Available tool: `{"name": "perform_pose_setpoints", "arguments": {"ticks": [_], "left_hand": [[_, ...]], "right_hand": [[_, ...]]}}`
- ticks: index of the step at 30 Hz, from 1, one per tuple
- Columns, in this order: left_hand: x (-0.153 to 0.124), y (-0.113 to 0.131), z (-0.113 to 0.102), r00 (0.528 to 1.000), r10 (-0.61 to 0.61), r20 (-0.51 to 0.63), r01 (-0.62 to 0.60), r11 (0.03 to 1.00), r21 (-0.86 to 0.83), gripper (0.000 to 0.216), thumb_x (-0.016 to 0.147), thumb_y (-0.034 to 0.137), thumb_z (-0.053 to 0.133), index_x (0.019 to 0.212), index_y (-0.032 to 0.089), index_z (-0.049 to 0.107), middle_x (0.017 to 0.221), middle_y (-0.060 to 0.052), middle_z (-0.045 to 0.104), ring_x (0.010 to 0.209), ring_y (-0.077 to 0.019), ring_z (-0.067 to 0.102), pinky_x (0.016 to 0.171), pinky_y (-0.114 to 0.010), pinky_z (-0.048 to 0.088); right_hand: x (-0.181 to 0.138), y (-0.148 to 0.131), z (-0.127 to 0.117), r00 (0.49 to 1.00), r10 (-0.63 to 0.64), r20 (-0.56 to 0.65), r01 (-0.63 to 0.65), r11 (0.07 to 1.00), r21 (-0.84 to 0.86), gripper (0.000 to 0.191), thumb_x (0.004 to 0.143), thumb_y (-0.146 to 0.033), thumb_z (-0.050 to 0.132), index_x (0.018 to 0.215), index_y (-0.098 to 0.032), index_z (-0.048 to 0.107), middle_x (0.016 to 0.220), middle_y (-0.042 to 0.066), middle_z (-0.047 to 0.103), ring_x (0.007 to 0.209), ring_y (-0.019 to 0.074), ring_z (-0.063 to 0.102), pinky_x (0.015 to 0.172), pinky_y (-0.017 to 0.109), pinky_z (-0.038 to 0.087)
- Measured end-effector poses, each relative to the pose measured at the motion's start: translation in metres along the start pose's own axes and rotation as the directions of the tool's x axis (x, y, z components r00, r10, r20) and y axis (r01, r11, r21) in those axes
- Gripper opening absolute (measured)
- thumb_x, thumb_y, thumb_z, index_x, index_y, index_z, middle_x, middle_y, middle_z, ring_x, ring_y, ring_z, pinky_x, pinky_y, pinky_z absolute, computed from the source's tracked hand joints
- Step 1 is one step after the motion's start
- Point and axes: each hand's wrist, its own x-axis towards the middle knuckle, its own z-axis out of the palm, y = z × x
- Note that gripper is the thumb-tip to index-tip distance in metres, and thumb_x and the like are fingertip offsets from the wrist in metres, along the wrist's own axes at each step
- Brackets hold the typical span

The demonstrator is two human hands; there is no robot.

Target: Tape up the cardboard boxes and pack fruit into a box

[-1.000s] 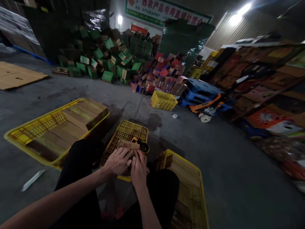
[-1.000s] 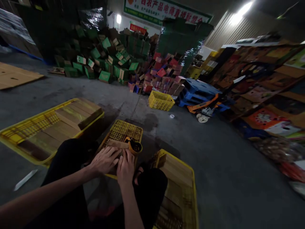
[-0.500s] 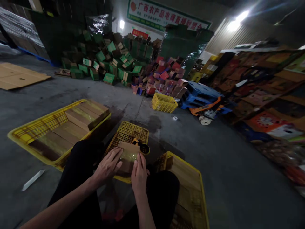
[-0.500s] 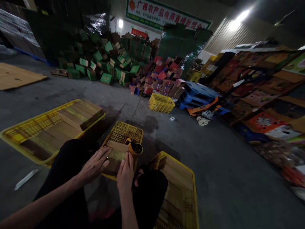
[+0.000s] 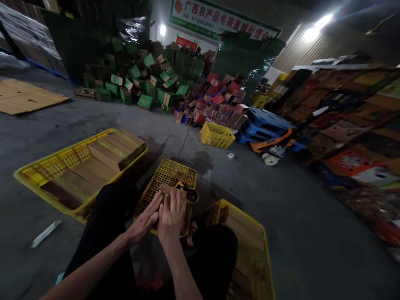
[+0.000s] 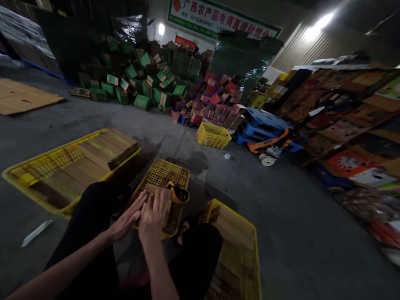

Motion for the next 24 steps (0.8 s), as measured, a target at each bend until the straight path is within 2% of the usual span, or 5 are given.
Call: {"name": "perform_pose_setpoints", "arguments": {"ticks": [7, 12, 17, 21, 24], "left_hand": [[-0.006, 0.004, -0.003, 1.000, 0.007, 0.019, -0.008, 0.999, 0.042, 0.059, 0.105, 0.034, 0.031, 0.159, 0.027, 0.010, 0.165, -0.006, 0.011, 0.151, -0.0251, 0.014, 0.120, -0.048, 0.027], [-0.003, 0.010, -0.004, 1.000, 0.003, 0.017, -0.007, 0.974, 0.228, 0.059, 0.105, 0.032, 0.032, 0.159, 0.024, 0.011, 0.165, -0.008, 0.016, 0.151, -0.0268, 0.017, 0.120, -0.050, 0.027], [0.013, 0.016, -0.003, 0.992, 0.122, -0.033, -0.094, 0.885, 0.455, 0.060, 0.102, 0.031, 0.040, 0.158, 0.022, 0.021, 0.161, -0.011, 0.030, 0.149, -0.0304, 0.023, 0.118, -0.055, 0.031], [0.032, 0.033, 0.010, 0.965, 0.228, 0.126, -0.261, 0.834, 0.486, 0.056, 0.100, 0.031, 0.043, 0.155, 0.021, 0.032, 0.157, -0.010, 0.037, 0.146, -0.0277, 0.033, 0.118, -0.049, 0.034], [0.039, 0.043, 0.021, 0.951, 0.268, 0.156, -0.310, 0.822, 0.478, 0.059, 0.099, 0.031, 0.045, 0.155, 0.019, 0.031, 0.155, -0.011, 0.040, 0.144, -0.0270, 0.037, 0.118, -0.046, 0.036]], "right_hand": [[-0.023, 0.007, -0.033, 0.980, -0.107, 0.170, 0.101, 0.994, 0.044, 0.048, 0.100, -0.027, 0.046, 0.149, -0.027, 0.043, 0.151, 0.006, 0.048, 0.143, 0.0293, 0.039, 0.115, 0.058, 0.033], [-0.057, 0.047, -0.057, 0.990, 0.006, 0.138, -0.013, 0.999, 0.050, 0.044, 0.101, -0.028, 0.045, 0.145, -0.025, 0.049, 0.144, 0.007, 0.055, 0.135, 0.0279, 0.050, 0.112, 0.053, 0.041], [-0.062, 0.061, -0.054, 0.994, 0.091, 0.063, -0.105, 0.956, 0.274, 0.037, 0.103, -0.029, 0.042, 0.134, -0.023, 0.060, 0.125, 0.008, 0.069, 0.115, 0.0210, 0.066, 0.099, 0.036, 0.054], [-0.050, 0.064, -0.044, 0.987, 0.156, 0.031, -0.156, 0.919, 0.362, 0.037, 0.103, -0.031, 0.040, 0.128, -0.022, 0.065, 0.122, 0.009, 0.070, 0.113, 0.0209, 0.065, 0.099, 0.036, 0.052], [-0.043, 0.071, -0.037, 0.980, 0.200, 0.016, -0.190, 0.896, 0.401, 0.038, 0.103, -0.035, 0.039, 0.128, -0.022, 0.065, 0.119, 0.010, 0.069, 0.111, 0.0208, 0.065, 0.099, 0.036, 0.052]]}}
